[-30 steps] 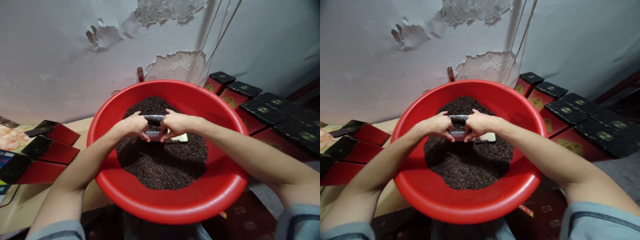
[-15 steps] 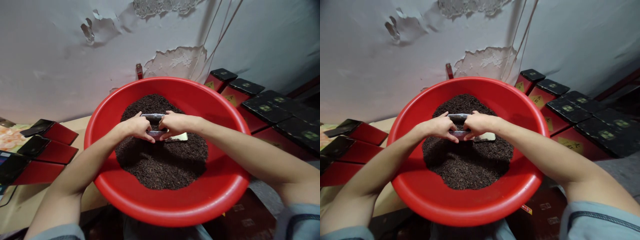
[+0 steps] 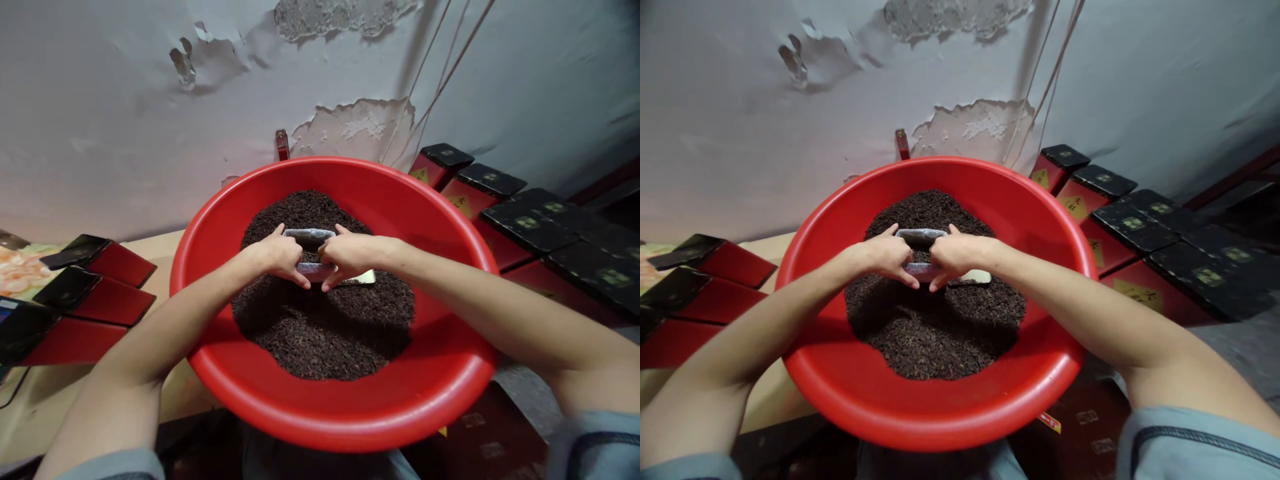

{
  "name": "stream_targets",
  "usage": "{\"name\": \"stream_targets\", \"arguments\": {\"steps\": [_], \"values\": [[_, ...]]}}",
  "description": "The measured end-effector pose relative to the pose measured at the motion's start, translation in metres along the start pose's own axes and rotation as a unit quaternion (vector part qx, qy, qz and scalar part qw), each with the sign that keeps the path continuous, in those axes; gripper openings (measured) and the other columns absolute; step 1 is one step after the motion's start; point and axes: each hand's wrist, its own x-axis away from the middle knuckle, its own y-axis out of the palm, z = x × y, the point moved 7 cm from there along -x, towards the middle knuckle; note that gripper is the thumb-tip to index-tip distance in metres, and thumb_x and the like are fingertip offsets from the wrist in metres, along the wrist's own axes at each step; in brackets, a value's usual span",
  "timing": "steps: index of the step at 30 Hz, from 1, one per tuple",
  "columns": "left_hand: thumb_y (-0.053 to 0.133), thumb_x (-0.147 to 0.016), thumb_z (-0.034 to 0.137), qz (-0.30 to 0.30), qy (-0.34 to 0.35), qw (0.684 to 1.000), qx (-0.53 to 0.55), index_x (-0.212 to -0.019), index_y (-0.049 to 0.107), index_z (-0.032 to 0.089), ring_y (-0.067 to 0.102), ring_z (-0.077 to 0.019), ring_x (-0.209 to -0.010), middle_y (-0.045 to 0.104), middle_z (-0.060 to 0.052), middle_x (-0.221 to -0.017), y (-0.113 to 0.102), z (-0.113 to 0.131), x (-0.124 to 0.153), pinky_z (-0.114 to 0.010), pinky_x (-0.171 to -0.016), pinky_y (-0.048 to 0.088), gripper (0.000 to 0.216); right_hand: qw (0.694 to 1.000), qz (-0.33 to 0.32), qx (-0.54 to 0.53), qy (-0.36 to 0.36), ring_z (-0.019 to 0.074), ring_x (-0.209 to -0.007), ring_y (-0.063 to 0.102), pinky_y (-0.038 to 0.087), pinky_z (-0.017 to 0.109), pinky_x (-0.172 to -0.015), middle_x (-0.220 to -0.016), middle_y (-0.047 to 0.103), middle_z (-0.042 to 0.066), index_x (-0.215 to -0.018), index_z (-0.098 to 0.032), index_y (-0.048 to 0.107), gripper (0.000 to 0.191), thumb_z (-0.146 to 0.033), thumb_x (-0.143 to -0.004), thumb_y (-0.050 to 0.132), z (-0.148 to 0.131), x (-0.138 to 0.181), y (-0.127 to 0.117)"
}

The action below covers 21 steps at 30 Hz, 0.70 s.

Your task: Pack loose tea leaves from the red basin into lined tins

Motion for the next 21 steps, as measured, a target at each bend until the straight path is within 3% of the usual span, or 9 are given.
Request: {"name": "stream_targets", "arguments": {"steps": [3, 5, 8, 10, 13, 17, 21], "values": [[0.071, -0.082, 0.063, 0.027, 0.009, 0.999, 0.017, -0.098, 0.080, 0.022, 0.067, -0.0316, -0.114, 0.079, -0.008, -0.109, -0.004, 0.000, 0.001, -0.064, -0.122, 0.013, 0.045, 0.999, 0.034, 0.007, -0.012, 0.0332, -0.111, 0.064, 0.030, 0.067, -0.111, -0.122, 0.069, 0.017, -0.107, -0.014, 0.077, 0.039, -0.050, -0.091, 0.072, -0.003, 0.003, -0.004], [0.070, -0.085, 0.058, 0.054, 0.015, 0.998, 0.028, -0.104, 0.079, 0.027, 0.065, -0.0291, -0.118, 0.077, -0.005, -0.117, -0.010, -0.002, 0.004, -0.060, -0.121, 0.018, 0.038, 0.997, 0.080, 0.005, -0.019, 0.0328, -0.116, 0.062, 0.032, 0.063, -0.111, -0.129, 0.066, 0.016, -0.111, -0.018, 0.077, 0.036, -0.047, -0.091, 0.073, 0.000, 0.006, -0.011], [0.066, -0.088, 0.059, 0.050, 0.021, 0.998, 0.031, -0.092, 0.080, 0.026, 0.070, -0.0248, -0.099, 0.080, -0.003, -0.095, -0.014, -0.003, 0.007, -0.050, -0.112, 0.034, 0.036, 0.994, 0.107, -0.002, -0.029, 0.0274, -0.103, 0.065, 0.039, 0.052, -0.104, -0.109, 0.073, 0.010, -0.099, -0.020, 0.078, 0.030, -0.048, -0.094, 0.068, 0.003, 0.007, -0.015], [0.068, -0.084, 0.063, 0.026, 0.026, 0.999, 0.029, -0.084, 0.079, 0.024, 0.070, -0.0235, -0.087, 0.078, -0.003, -0.081, -0.011, -0.001, 0.006, -0.045, -0.106, 0.040, 0.041, 0.997, 0.073, -0.004, -0.034, 0.0240, -0.090, 0.066, 0.042, 0.047, -0.098, -0.093, 0.075, 0.009, -0.090, -0.019, 0.077, 0.036, -0.052, -0.095, 0.066, 0.002, 0.004, -0.010], [0.073, -0.078, 0.066, 0.002, 0.014, 1.000, 0.020, -0.081, 0.077, 0.021, 0.070, -0.0248, -0.085, 0.077, -0.005, -0.078, -0.002, 0.000, 0.003, -0.046, -0.107, 0.039, 0.045, 0.999, 0.026, -0.005, -0.025, 0.0229, -0.086, 0.066, 0.039, 0.050, -0.103, -0.090, 0.076, 0.009, -0.092, -0.016, 0.076, 0.037, -0.051, -0.093, 0.068, 0.000, 0.000, -0.003], [0.070, -0.082, 0.064, 0.022, 0.013, 0.999, 0.041, -0.086, 0.078, 0.023, 0.070, -0.0252, -0.092, 0.078, -0.004, -0.085, -0.004, -0.004, 0.003, -0.050, -0.112, 0.036, 0.042, 0.997, 0.071, -0.016, -0.030, 0.0234, -0.092, 0.067, 0.031, 0.057, -0.110, -0.096, 0.076, 0.007, -0.095, -0.019, 0.077, 0.030, -0.047, -0.096, 0.066, 0.000, 0.003, -0.012], [0.070, -0.084, 0.054, 0.051, 0.044, 0.995, 0.074, -0.106, 0.078, 0.025, 0.067, -0.0245, -0.110, 0.076, -0.006, -0.116, -0.010, -0.006, 0.003, -0.044, -0.112, 0.039, 0.037, 0.997, 0.061, -0.023, -0.043, 0.0226, -0.081, 0.066, 0.036, 0.054, -0.106, -0.082, 0.075, 0.007, -0.090, -0.019, 0.078, 0.035, -0.052, -0.094, 0.067, 0.002, 0.003, -0.008]]}}
